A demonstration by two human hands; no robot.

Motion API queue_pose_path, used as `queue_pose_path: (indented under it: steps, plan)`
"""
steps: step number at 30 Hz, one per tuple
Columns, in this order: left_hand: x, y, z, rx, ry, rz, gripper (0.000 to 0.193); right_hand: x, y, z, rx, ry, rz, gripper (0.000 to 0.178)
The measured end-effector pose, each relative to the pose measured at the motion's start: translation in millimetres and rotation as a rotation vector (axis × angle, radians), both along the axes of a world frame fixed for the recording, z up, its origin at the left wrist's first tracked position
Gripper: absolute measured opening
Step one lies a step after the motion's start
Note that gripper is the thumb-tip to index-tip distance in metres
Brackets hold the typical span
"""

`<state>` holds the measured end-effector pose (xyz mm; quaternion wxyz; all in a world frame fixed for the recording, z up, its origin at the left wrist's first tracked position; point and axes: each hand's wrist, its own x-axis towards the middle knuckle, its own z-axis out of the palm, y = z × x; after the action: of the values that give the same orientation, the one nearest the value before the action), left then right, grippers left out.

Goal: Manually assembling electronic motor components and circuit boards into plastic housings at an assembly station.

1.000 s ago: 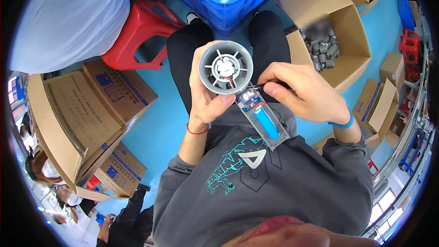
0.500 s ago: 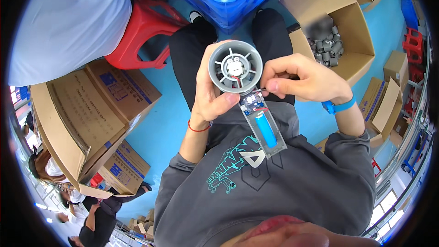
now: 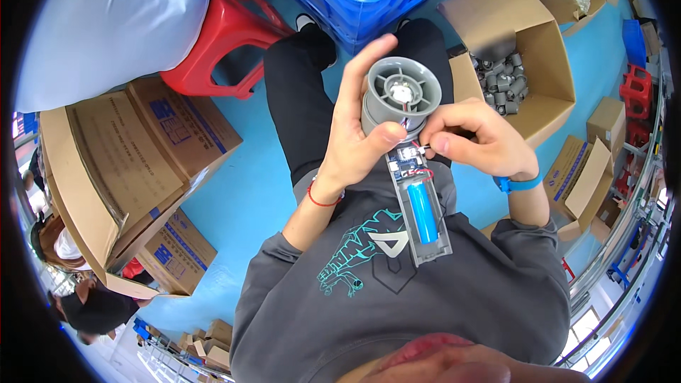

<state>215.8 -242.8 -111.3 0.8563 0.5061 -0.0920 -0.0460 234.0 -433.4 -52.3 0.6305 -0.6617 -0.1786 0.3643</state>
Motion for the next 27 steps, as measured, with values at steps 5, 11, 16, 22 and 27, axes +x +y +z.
queue_pose_path:
  steps: [5, 11, 16, 22, 27]
  plan:
    - [-5.9, 0.8, -5.2, 0.05, -0.031, -0.016, 0.072, -7.6, -2.9, -10.3, 0.03, -0.082, 0.003, 0.02]
    - [-10.2, 0.9, 1.1, 0.057, 0.013, 0.057, 0.066, -6.3, -2.6, -0.1, -0.173, -0.363, -0.085, 0.03]
    - [-8.3, 2.6, 3.4, 0.131, -0.056, 0.079, 0.069, -18.0, 6.1, 17.9, -0.353, -0.246, -0.257, 0.045]
    - [-2.3, 10.4, -1.8, 0.289, -0.145, 0.03, 0.068, -27.9, 19.9, 13.1, -0.212, -0.186, -0.349, 0.01]
    - [-6.3, -0.4, 1.9, 0.17, -0.092, 0.147, 0.058, -35.0, 28.2, 27.2, -0.297, -0.296, -0.386, 0.008]
